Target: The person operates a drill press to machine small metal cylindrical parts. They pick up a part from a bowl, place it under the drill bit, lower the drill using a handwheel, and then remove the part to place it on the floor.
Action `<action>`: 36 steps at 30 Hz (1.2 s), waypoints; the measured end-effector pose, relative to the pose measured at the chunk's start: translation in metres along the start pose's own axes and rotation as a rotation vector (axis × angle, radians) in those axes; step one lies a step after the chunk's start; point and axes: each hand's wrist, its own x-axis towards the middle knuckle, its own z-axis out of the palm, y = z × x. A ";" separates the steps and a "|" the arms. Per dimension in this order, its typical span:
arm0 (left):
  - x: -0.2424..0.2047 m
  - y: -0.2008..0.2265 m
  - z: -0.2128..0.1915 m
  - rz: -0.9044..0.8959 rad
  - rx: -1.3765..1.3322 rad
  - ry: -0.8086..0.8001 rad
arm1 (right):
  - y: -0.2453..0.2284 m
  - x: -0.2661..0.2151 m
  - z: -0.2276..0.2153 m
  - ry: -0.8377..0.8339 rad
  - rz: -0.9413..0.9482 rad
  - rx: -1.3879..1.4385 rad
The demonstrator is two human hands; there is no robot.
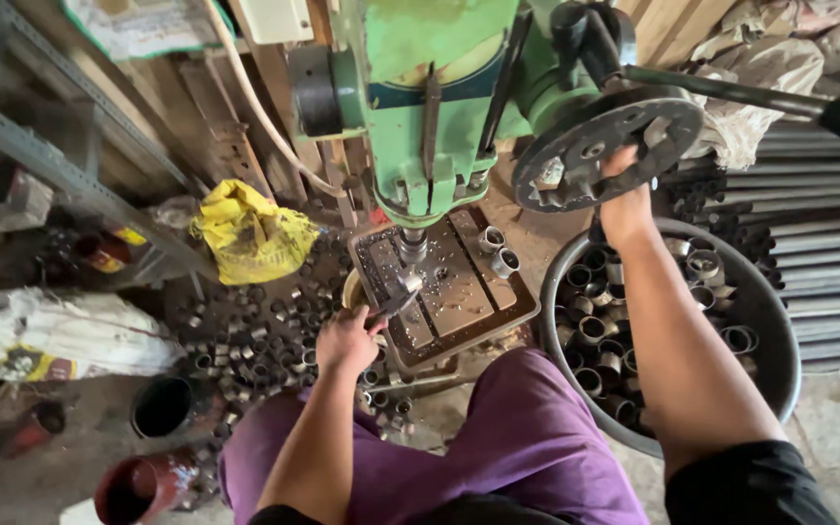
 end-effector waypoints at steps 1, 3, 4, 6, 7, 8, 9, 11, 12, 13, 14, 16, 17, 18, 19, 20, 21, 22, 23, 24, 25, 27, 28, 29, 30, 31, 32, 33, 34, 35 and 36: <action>0.003 -0.004 0.003 0.020 -0.007 0.026 | -0.007 0.011 0.007 0.051 0.071 0.090; 0.005 -0.006 0.005 0.038 -0.008 0.054 | -0.030 0.028 0.021 -0.112 -0.697 -0.611; 0.006 -0.006 0.005 0.036 -0.001 0.055 | -0.048 0.036 0.030 -0.194 -0.625 -0.462; 0.003 -0.004 0.004 0.011 -0.001 0.027 | -0.084 0.063 0.054 -0.355 -0.468 -0.168; 0.003 -0.003 0.002 -0.008 -0.004 0.001 | -0.100 0.079 0.067 -0.429 -0.387 -0.019; 0.004 -0.002 0.000 -0.026 -0.007 -0.024 | -0.115 0.092 0.079 -0.501 -0.305 0.129; 0.004 -0.001 -0.002 -0.019 -0.003 -0.015 | -0.128 0.100 0.089 -0.572 -0.219 0.277; 0.002 0.000 -0.004 -0.008 0.002 0.002 | -0.152 0.098 0.099 -0.630 -0.110 0.411; 0.003 0.000 -0.004 -0.018 0.001 -0.004 | -0.162 0.089 0.099 -0.619 -0.089 0.397; 0.003 0.000 -0.004 -0.028 0.002 -0.015 | -0.171 0.077 0.096 -0.605 -0.065 0.385; 0.001 0.000 -0.003 -0.037 0.003 -0.027 | -0.182 0.065 0.089 -0.607 -0.053 0.311; 0.002 0.001 -0.003 -0.041 0.011 -0.029 | -0.199 0.054 0.079 -0.621 -0.034 0.206; 0.003 0.001 -0.003 -0.043 0.015 -0.033 | -0.203 0.052 0.075 -0.631 -0.015 0.174; 0.004 0.001 -0.002 -0.045 0.013 -0.019 | -0.208 0.052 0.066 -0.648 0.022 0.180; 0.004 0.000 -0.002 -0.043 0.013 -0.011 | -0.213 0.047 0.054 -0.635 0.090 0.303; 0.003 0.000 -0.001 -0.041 0.011 -0.003 | -0.218 0.041 0.043 -0.617 0.157 0.426; 0.003 0.000 -0.001 -0.034 0.020 -0.005 | -0.220 0.029 0.033 -0.573 0.251 0.663; 0.003 0.000 -0.002 -0.026 0.028 -0.007 | -0.220 0.019 0.030 -0.581 0.293 0.066; 0.004 0.000 -0.002 -0.016 0.036 -0.009 | -0.221 0.008 0.027 -0.555 0.317 -0.531; 0.004 0.000 -0.002 -0.023 0.039 -0.026 | -0.223 -0.007 0.024 -0.497 0.326 -1.127; 0.004 0.000 -0.002 -0.029 0.042 -0.045 | -0.215 -0.029 0.027 -0.573 0.200 -1.230; 0.003 -0.001 -0.001 -0.022 0.043 -0.029 | -0.208 -0.061 0.033 -0.537 0.078 -1.144; 0.002 -0.001 0.001 -0.008 0.041 0.005 | -0.204 -0.073 0.037 -0.425 0.084 -0.960; 0.002 -0.002 0.002 0.003 0.038 0.044 | -0.202 -0.078 0.039 -0.318 0.085 -0.776; 0.003 -0.003 0.003 -0.029 0.036 -0.019 | -0.203 -0.078 0.040 -0.302 0.107 -0.767; 0.005 -0.003 0.004 -0.056 0.035 -0.083 | -0.202 -0.079 0.039 -0.280 0.129 -0.757; 0.007 -0.004 0.004 -0.082 0.035 -0.147 | -0.200 -0.080 0.038 -0.259 0.152 -0.746; 0.007 -0.004 0.004 -0.056 0.034 -0.087 | -0.200 -0.079 0.036 -0.286 0.128 -0.685; 0.005 -0.004 0.004 -0.029 0.032 -0.028 | -0.198 -0.077 0.033 -0.314 0.103 -0.624; 0.003 -0.004 0.005 -0.007 0.028 0.027 | -0.195 -0.074 0.031 -0.345 0.082 -0.563; 0.006 -0.004 0.004 -0.008 0.028 0.033 | -0.192 -0.072 0.029 -0.347 0.053 -0.570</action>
